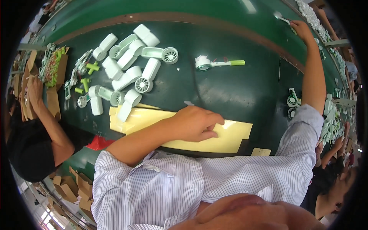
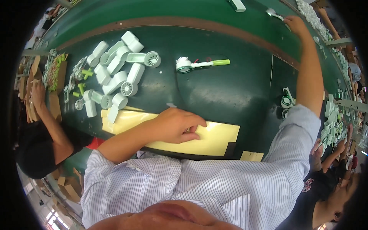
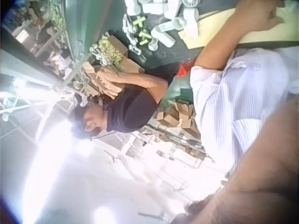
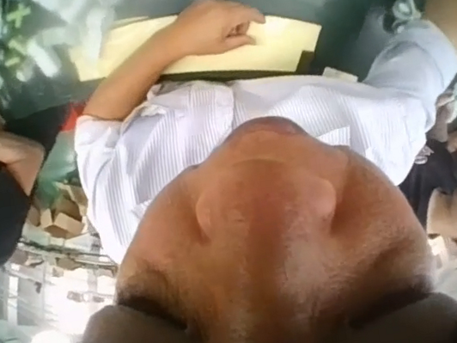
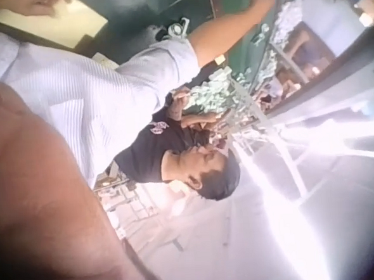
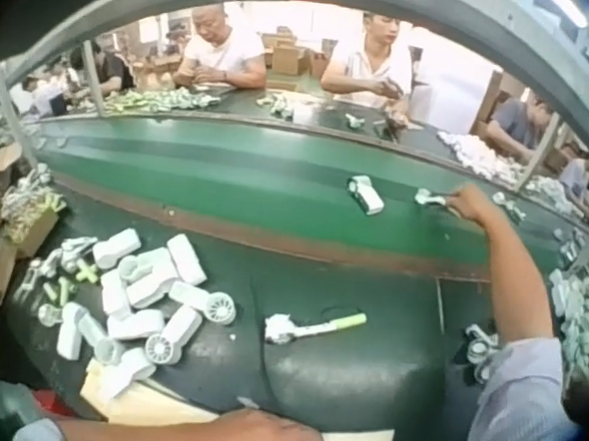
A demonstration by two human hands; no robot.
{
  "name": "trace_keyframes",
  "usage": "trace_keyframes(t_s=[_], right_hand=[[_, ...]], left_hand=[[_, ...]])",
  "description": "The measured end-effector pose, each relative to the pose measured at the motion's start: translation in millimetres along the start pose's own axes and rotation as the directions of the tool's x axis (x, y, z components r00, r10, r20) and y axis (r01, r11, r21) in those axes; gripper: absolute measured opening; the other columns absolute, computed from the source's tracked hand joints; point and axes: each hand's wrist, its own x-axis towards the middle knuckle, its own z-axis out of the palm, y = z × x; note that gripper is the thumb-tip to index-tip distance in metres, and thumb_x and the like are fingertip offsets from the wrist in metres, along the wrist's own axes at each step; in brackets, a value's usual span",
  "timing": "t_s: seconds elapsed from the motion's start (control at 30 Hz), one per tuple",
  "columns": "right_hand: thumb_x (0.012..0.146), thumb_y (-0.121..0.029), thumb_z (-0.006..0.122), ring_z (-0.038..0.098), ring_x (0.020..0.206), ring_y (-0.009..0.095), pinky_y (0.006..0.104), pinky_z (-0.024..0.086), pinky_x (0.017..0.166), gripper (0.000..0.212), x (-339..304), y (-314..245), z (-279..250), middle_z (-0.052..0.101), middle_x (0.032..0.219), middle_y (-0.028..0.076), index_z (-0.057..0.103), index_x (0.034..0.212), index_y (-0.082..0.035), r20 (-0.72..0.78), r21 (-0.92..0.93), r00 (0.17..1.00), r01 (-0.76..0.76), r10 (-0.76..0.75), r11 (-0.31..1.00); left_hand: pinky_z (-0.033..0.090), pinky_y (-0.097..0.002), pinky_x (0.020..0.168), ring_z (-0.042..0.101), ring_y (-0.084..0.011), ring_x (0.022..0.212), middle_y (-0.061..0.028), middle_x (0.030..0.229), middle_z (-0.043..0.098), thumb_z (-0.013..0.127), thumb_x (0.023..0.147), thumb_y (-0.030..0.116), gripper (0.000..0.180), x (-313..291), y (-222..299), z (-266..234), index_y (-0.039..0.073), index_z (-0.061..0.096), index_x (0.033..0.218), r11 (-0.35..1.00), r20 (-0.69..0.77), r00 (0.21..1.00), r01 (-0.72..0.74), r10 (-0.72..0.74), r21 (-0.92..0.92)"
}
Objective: The person assembles small portable fans by hand on a production line, combining fan housings, fan blades, motor components, and plastic casings to create finished fans.
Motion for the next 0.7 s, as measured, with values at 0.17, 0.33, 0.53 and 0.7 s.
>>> trace_keyframes(t_s=[0.17,0.33,0.53,0.7], right_hand=[[0.091,-0.017,0.057,0.063,0.093,0.018,0.0314,0.048,0.085,0.027,-122,-126,-54,0.069,0.100,0.011,0.065,0.112,-0.001,0.045,0.131,0.996,0.068,-0.074,0.989],[0.096,-0.020,0.055,0.055,0.121,0.031,0.0343,0.043,0.099,0.027,-221,-207,5,0.054,0.133,0.020,0.065,0.119,-0.010,-0.020,0.064,0.963,0.269,-0.268,0.961],[0.096,-0.018,0.054,0.065,0.087,0.024,0.0315,0.051,0.076,0.024,-277,-270,4,0.068,0.098,0.011,0.066,0.112,-0.004,-0.045,0.465,0.998,-0.018,0.044,0.885],[0.092,-0.010,0.059,0.059,0.072,0.008,0.0228,0.048,0.063,0.016,-311,-289,-15,0.066,0.085,0.002,0.067,0.104,-0.003,0.064,0.739,0.990,0.037,-0.125,0.673]], left_hand=[[0.048,-0.0372,0.059,0.063,-0.0211,0.069,0.0003,0.075,0.062,0.074,0.077,0.022,0.033,-8,3,5,0.010,0.063,0.106,0.998,0.009,1.000,-0.031,0.030,0.048],[0.049,-0.0374,0.067,0.064,-0.0239,0.080,-0.0044,0.083,0.063,0.074,0.078,0.021,0.032,-16,7,3,0.008,0.063,0.106,0.976,0.053,0.988,-0.151,0.144,0.155],[0.050,-0.0415,0.081,0.063,-0.0301,0.092,-0.0087,0.095,0.066,0.070,0.082,0.022,0.029,-30,38,-28,0.006,0.064,0.106,0.960,0.004,1.000,-0.012,0.012,0.281],[0.050,-0.0424,0.085,0.060,-0.0316,0.104,-0.0127,0.104,0.065,0.074,0.077,0.020,0.033,-21,5,-117,0.006,0.064,0.104,0.636,-0.419,0.902,0.261,0.108,0.726]])
